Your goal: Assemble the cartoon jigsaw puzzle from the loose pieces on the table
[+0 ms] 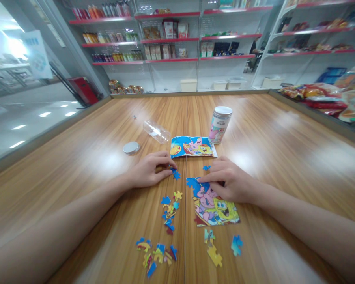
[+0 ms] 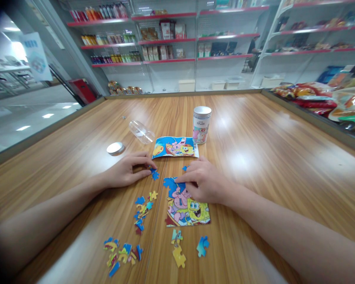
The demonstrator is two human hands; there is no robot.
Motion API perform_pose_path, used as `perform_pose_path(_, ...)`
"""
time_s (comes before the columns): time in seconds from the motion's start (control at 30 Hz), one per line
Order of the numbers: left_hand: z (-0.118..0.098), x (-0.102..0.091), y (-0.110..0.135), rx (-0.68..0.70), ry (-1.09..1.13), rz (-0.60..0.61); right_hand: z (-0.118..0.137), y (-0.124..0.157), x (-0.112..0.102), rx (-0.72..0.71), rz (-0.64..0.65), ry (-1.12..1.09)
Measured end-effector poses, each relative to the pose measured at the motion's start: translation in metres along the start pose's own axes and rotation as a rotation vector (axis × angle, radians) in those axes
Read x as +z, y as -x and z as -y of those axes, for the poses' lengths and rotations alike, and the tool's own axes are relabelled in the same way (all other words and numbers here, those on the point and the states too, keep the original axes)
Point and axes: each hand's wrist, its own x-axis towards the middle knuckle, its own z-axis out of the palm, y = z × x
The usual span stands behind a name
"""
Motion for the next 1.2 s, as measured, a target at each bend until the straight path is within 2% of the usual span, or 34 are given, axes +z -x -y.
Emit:
perform_pose_path(0.27,0.004,-0.002,0.000,0.011,0.094,0.015,0.000,0.000,0.001,0.004,0.004,0.010)
perform_pose_path(0.53,0.004,0.001,0.002,0.029,0.089,-0.022,0.000,0.000,0.000,0.014,0.004,0.015)
perform_pose_path(0.63,-0.003,0.005,0.003,0.024,0.133,-0.037,0.001,0.000,0.000,0.008,-0.001,0.018)
perform_pose_path(0.77,-0.027,0.017,0.001,-0.061,0.156,-0.170,0.001,-0.001,0.001,-0.002,-0.011,0.017)
perform_pose_path(0.87,-0.039,0.025,-0.001,-0.023,0.119,-0.094,0.000,-0.002,0.002,-0.004,-0.016,0.021)
perform_pose_path(0.93,-0.039,0.025,-0.002,0.010,0.087,-0.061,0.000,-0.002,0.002,0.003,-0.012,0.020)
perform_pose_path(1.1,-0.031,0.016,0.000,-0.019,-0.002,-0.127,0.001,-0.001,0.000,0.006,0.001,0.019)
perform_pose_path(1.2,-0.033,0.016,0.000,0.017,-0.023,-0.126,0.002,-0.002,0.000,0.002,-0.002,0.013)
